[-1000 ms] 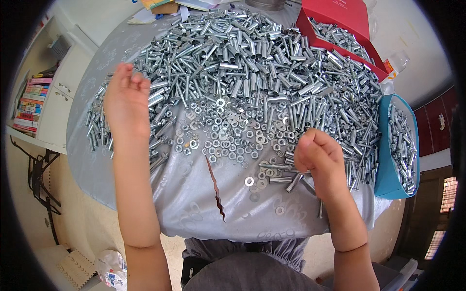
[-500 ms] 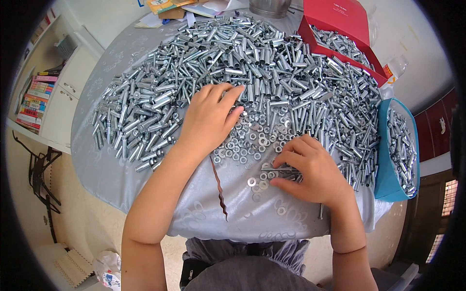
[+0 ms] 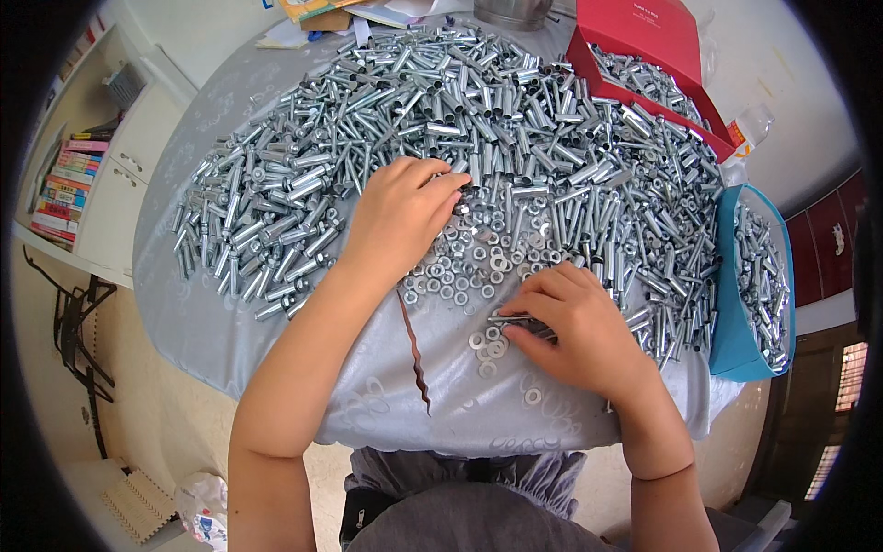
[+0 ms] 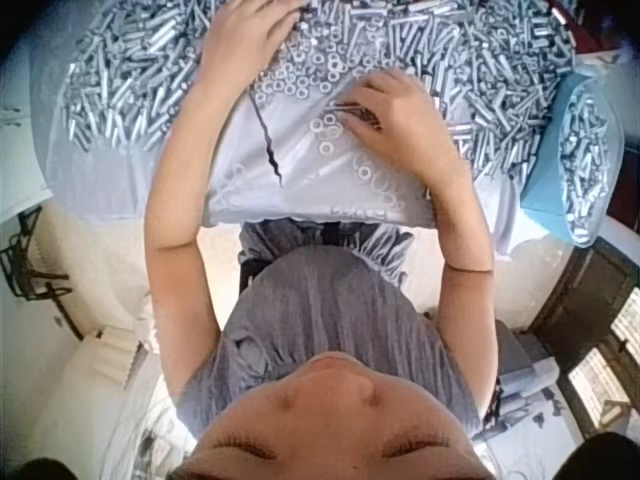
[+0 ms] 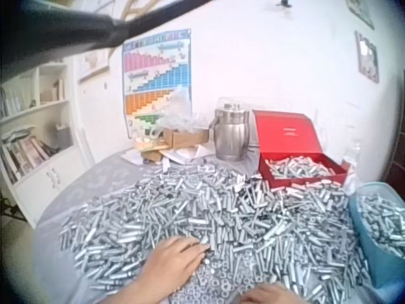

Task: The person repeatedly picks up metal bolts and washers from a large pile on a table, threads the washers onto the bolts by hand, and places the assembled units into a blue container. The process is continuous and repetitive throughout the clip.

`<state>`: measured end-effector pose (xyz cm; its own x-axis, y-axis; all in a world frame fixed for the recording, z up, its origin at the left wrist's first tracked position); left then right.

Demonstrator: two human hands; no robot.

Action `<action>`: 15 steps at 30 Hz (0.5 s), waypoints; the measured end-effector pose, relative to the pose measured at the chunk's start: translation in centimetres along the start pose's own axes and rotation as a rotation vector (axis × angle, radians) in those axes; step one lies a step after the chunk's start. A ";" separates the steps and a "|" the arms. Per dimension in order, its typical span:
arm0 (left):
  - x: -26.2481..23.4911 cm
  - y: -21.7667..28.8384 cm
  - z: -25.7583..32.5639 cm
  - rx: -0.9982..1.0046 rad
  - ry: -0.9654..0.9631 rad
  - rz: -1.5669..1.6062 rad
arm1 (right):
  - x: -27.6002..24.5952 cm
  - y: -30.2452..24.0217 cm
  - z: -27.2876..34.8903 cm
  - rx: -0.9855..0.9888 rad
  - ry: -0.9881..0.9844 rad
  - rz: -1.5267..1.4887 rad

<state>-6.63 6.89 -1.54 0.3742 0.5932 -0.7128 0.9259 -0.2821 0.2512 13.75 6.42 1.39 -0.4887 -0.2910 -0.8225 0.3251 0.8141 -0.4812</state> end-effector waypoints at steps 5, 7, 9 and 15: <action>-0.9 0.1 -0.1 -0.016 0.086 0.080 | 0.5 0.1 0.1 -0.015 0.009 -0.063; -1.1 0.6 -0.1 -0.167 0.113 0.197 | 0.5 0.1 0.1 -0.001 0.033 -0.086; -1.4 1.4 -0.1 -0.296 0.103 0.356 | 0.4 0.0 0.0 0.049 0.083 -0.165; -0.9 3.3 0.1 -0.666 -0.051 1.179 | 0.3 0.5 0.6 0.496 0.148 -0.756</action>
Point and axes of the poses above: each hand's wrist, its own z-axis away from the middle knuckle, its own x-axis out of the palm, y = z × x, the point moved 3 cm from there along -z, towards the middle knuckle, and after that the axes turned 4 degrees about y, right-handed, at the moved point
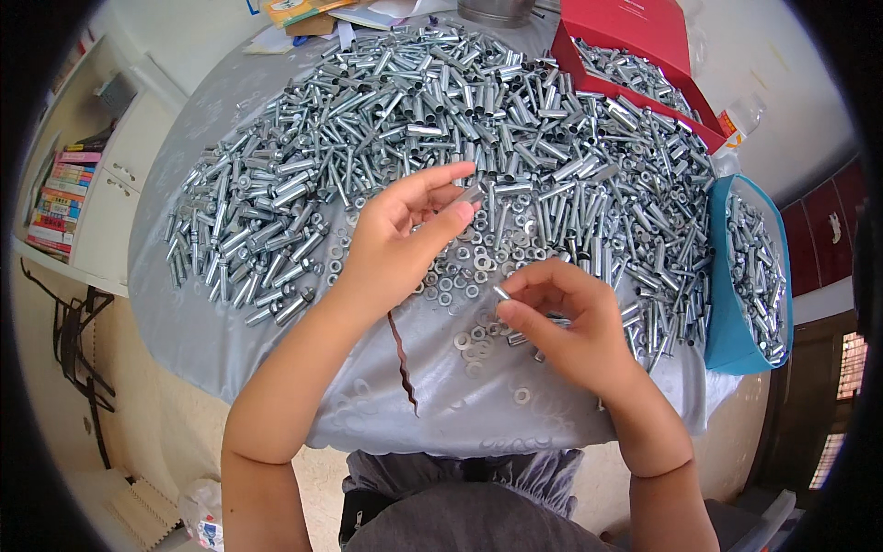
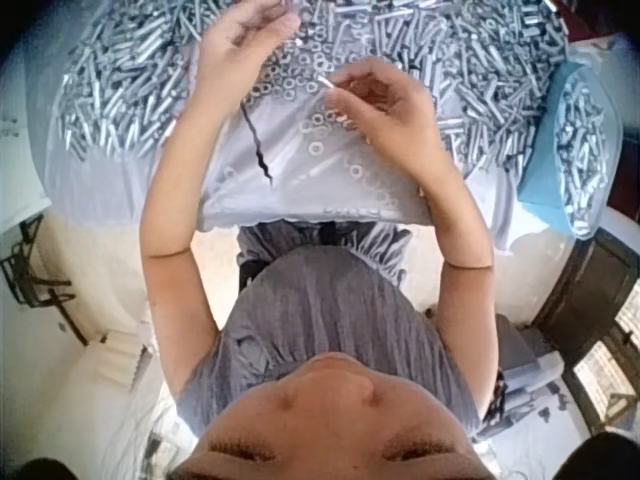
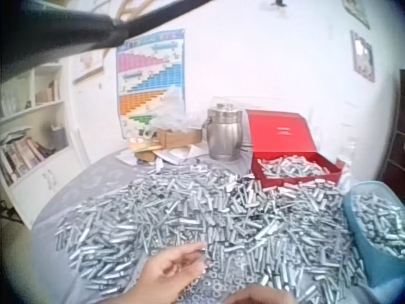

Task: The person repeatedly picks up metal bolts and washers from a large pile on a table, threads the washers onto the bolts by hand, and places the assembled units into a blue container. The process is continuous and repetitive throughout the clip.

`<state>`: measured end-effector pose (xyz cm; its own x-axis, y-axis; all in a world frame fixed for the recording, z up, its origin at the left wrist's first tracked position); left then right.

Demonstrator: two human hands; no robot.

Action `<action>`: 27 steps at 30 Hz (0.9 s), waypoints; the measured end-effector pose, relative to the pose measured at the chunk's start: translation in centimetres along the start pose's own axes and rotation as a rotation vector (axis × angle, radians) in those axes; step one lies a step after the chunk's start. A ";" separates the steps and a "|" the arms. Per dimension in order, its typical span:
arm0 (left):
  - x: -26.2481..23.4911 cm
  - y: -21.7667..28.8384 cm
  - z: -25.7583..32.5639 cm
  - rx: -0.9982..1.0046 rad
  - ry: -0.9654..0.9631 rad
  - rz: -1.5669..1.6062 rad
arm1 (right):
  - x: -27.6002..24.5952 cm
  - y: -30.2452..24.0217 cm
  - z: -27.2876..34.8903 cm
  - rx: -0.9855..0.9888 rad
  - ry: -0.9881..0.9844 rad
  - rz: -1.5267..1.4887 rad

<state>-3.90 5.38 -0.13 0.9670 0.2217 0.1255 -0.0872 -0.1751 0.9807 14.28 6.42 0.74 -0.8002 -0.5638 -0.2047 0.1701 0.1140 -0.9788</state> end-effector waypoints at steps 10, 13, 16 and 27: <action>1.8 0.2 1.6 -0.171 -0.274 0.360 | 0.4 1.0 -0.5 0.229 -0.046 -0.370; 2.5 -0.2 2.1 -0.269 -0.320 0.420 | 0.6 0.9 -0.5 0.256 -0.055 -0.428; 2.7 -0.1 2.1 -0.220 -0.351 0.320 | 0.6 0.6 -0.5 0.279 -0.050 -0.456; 2.8 -0.4 2.3 -0.211 -0.348 0.285 | 0.3 0.7 -0.7 0.256 -0.018 -0.513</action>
Point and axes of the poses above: each hand's wrist, its own z-axis away from the middle knuckle, its own x-axis out of the palm, y = z × x, the point moved 3 cm from there along -z, towards the middle knuckle, and after that the axes turned 4 degrees about y, right-handed, at the moved point
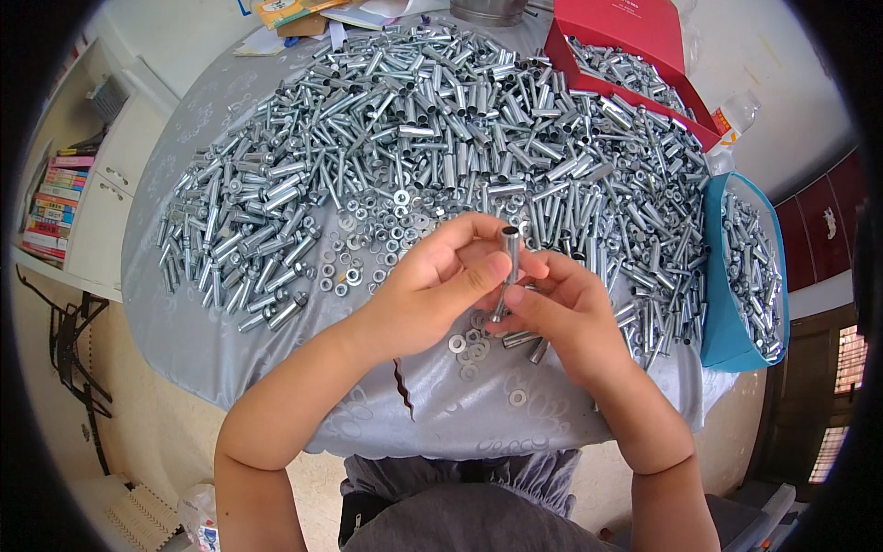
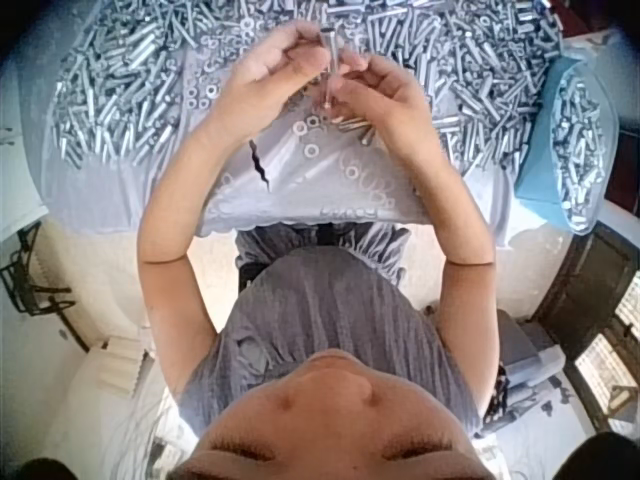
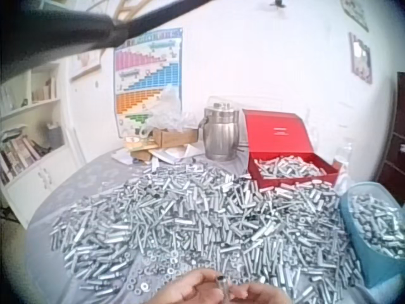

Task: The person repeatedly picks up metal bolts and washers from a large pile on a table, threads the washers onto the bolts by hand, and places the assembled units into a blue container. The process is continuous and repetitive throughout the clip.

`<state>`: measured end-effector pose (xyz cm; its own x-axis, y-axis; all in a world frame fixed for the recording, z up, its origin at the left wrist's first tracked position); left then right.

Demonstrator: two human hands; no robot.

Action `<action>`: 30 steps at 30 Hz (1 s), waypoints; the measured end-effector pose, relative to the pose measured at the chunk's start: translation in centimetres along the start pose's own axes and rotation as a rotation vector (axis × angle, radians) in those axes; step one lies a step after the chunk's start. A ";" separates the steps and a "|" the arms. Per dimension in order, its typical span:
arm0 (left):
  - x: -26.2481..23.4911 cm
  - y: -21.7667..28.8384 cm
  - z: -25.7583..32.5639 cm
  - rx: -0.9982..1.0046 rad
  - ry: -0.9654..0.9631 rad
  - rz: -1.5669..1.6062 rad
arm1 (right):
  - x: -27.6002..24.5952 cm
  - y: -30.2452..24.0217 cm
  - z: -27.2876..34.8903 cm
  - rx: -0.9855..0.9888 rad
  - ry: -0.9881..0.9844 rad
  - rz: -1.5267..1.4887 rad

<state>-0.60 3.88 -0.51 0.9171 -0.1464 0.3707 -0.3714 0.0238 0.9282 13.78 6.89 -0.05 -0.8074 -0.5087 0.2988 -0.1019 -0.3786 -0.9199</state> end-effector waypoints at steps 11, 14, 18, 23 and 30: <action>0.7 0.0 0.2 0.349 -0.064 -0.713 | -0.7 -0.1 0.1 -0.118 0.016 -0.261; 0.9 0.3 0.2 0.542 -0.051 -1.019 | -0.8 0.2 0.1 -0.142 0.010 -0.161; 0.9 -0.3 0.5 0.687 0.030 -1.212 | -0.3 -0.3 -0.1 -0.030 0.059 -0.233; 1.1 0.2 0.5 0.737 0.028 -1.269 | -0.4 0.0 -0.1 -0.085 -0.040 -0.264; 0.4 1.2 0.4 0.704 0.081 -1.115 | -0.4 -1.0 -0.2 0.014 0.074 -0.202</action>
Point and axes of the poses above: each hand's wrist, its own z-axis away from the middle knuckle, its own x-axis out of the palm, y = z × x, the point moved 3 cm from there along -z, towards the middle knuckle, and after that the axes turned 4 degrees about y, right-handed, at the moved point
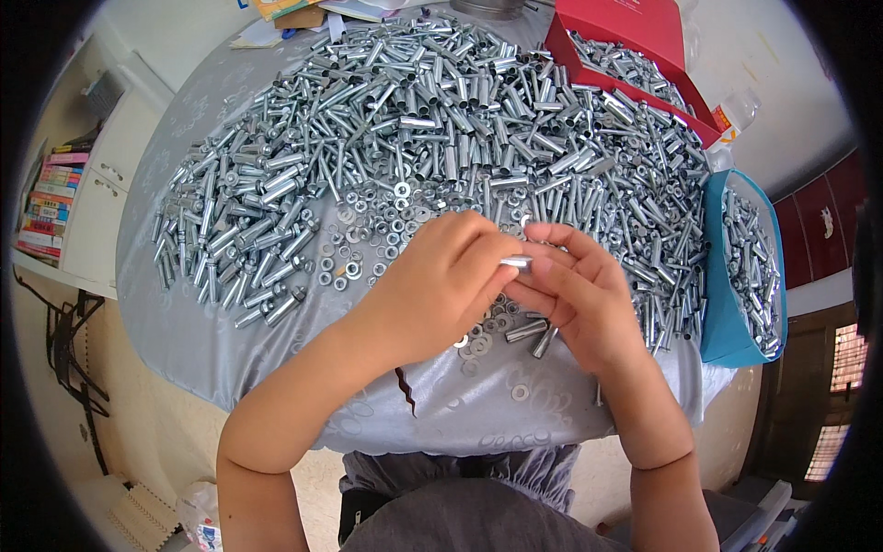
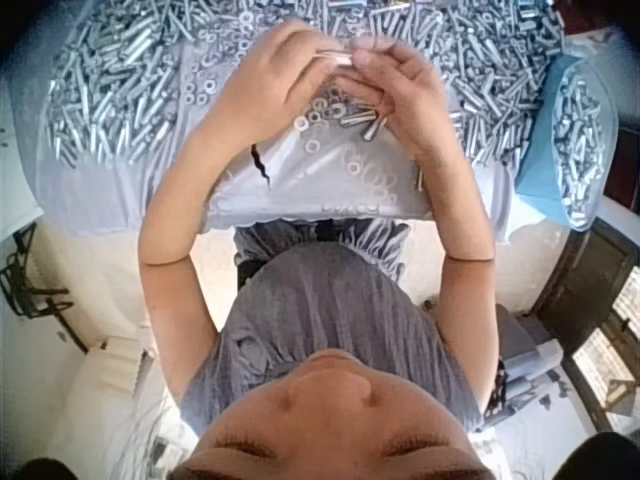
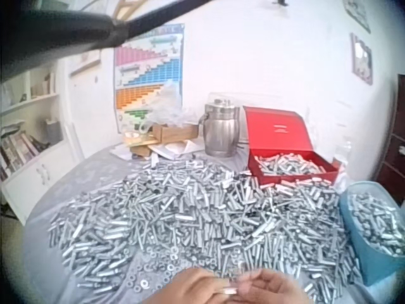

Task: The person repeatedly picks up metal bolts and washers from a large pile on a table, threads the washers onto the bolts by hand, and places the assembled units into a blue container. The process is continuous and repetitive throughout the clip.

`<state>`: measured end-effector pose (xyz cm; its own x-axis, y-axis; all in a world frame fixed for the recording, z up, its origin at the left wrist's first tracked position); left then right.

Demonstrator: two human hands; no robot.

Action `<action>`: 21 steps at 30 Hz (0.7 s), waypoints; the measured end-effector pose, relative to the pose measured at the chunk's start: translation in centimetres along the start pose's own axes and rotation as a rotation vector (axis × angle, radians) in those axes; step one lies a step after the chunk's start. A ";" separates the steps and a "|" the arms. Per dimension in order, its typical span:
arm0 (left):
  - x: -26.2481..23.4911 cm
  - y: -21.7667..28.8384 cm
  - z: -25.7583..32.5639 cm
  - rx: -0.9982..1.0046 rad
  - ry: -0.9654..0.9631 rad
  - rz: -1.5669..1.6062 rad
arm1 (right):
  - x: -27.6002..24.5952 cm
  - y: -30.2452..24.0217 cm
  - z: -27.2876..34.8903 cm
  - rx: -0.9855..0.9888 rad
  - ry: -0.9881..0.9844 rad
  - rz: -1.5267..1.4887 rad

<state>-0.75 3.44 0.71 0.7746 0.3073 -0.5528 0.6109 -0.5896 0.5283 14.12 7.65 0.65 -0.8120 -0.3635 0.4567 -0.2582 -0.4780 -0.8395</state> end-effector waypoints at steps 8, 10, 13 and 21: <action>-0.7 0.2 0.0 -0.053 -0.031 0.006 | -0.5 -0.5 0.0 -0.007 -0.028 0.237; -0.7 0.3 -0.1 -0.055 -0.055 -0.005 | -0.5 -0.6 0.2 -0.035 -0.037 0.263; -0.9 0.2 -0.1 -0.102 -0.072 0.021 | -0.3 -0.8 0.3 -0.076 -0.057 0.301; -1.6 -1.6 0.5 -0.469 0.171 0.324 | 0.6 -1.1 0.8 -0.742 -0.137 1.031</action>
<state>-3.04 3.52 0.45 0.9252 0.3057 -0.2248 0.3161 -0.2929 0.9024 14.29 7.31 2.08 -0.7609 -0.3984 -0.5123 0.1914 0.6165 -0.7637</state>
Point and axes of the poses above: each hand's wrist, its own z-axis away from the middle knuckle, its own x-axis out of the palm, y = z × x, the point moved 3 cm from there along -z, towards the middle knuckle, and after that the axes turned 4 degrees about y, right-handed, at the moved point
